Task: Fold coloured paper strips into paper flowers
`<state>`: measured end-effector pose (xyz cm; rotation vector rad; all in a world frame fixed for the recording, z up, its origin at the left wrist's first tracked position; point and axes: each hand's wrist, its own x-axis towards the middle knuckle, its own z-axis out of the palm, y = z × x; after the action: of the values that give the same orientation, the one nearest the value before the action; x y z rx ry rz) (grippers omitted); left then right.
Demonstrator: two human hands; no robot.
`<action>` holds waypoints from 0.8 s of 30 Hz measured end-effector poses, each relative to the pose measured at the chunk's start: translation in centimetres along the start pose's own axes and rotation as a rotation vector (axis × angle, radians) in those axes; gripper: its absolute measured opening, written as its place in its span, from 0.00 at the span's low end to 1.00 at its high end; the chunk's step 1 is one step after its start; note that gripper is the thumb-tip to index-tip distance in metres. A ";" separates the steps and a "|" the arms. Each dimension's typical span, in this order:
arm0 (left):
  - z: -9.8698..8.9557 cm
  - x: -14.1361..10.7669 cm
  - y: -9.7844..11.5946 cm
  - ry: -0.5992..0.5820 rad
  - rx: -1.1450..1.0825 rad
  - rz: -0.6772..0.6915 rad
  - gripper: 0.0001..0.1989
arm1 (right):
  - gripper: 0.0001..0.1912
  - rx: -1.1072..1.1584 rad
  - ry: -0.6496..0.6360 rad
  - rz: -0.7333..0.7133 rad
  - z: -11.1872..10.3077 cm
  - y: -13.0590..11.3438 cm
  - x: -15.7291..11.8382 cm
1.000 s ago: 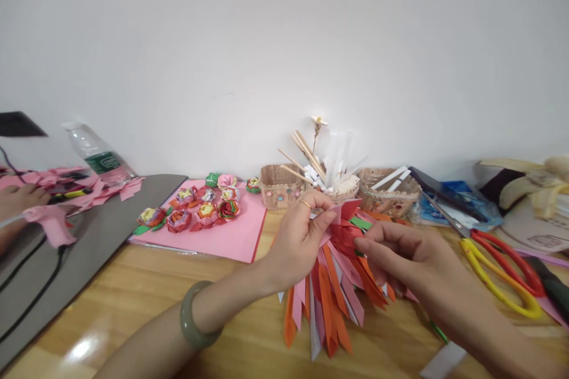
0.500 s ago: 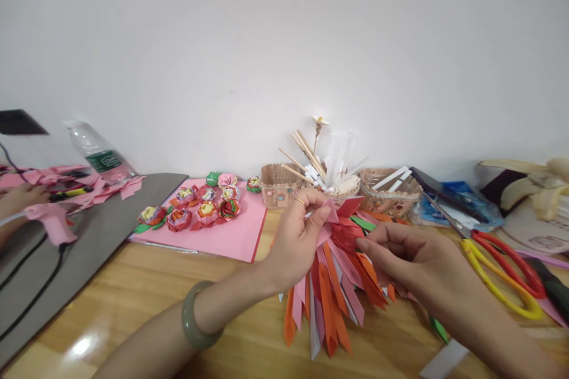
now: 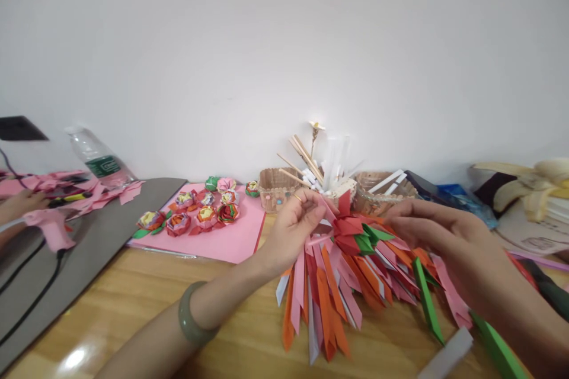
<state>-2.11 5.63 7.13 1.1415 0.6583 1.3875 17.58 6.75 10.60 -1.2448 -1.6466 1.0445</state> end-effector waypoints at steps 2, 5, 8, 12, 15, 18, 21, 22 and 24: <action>0.0 0.0 0.0 -0.039 -0.047 -0.036 0.13 | 0.13 0.056 0.063 -0.048 0.1 0.2 0.1; -0.1 0.1 -0.2 -0.087 -0.092 -0.092 0.12 | 0.15 -0.002 0.034 -0.086 0.7 0.1 0.1; 0.0 0.1 -0.4 -0.120 -0.129 -0.137 0.13 | 0.16 -0.079 -0.095 -0.135 1.4 -0.4 -0.2; 0.0 -0.1 -0.5 -0.149 -0.136 -0.202 0.13 | 0.12 -0.159 -0.072 -0.223 1.8 -0.6 -0.7; -0.1 -0.1 -0.5 -0.142 -0.064 -0.174 0.12 | 0.08 -0.209 0.004 -0.336 1.8 -0.1 -1.1; 0.1 -0.3 -0.4 -0.119 0.059 -0.084 0.11 | 0.07 -0.290 0.044 -0.480 2.0 0.5 -1.4; 0.5 -0.5 -0.3 -0.068 0.207 0.022 0.08 | 0.08 -0.473 0.170 -0.703 2.2 0.8 -1.7; 0.6 -0.6 -0.3 -0.051 0.262 0.079 0.07 | 0.08 -0.534 0.215 -0.775 2.3 0.8 -1.8; 0.8 -0.8 -0.2 -0.007 0.366 0.223 0.05 | 0.08 -0.629 0.269 -0.888 2.3 0.7 -2.0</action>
<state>-1.37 4.68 7.00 1.5472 0.8222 1.4852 16.03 4.61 8.91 -0.7801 -2.0543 -0.1894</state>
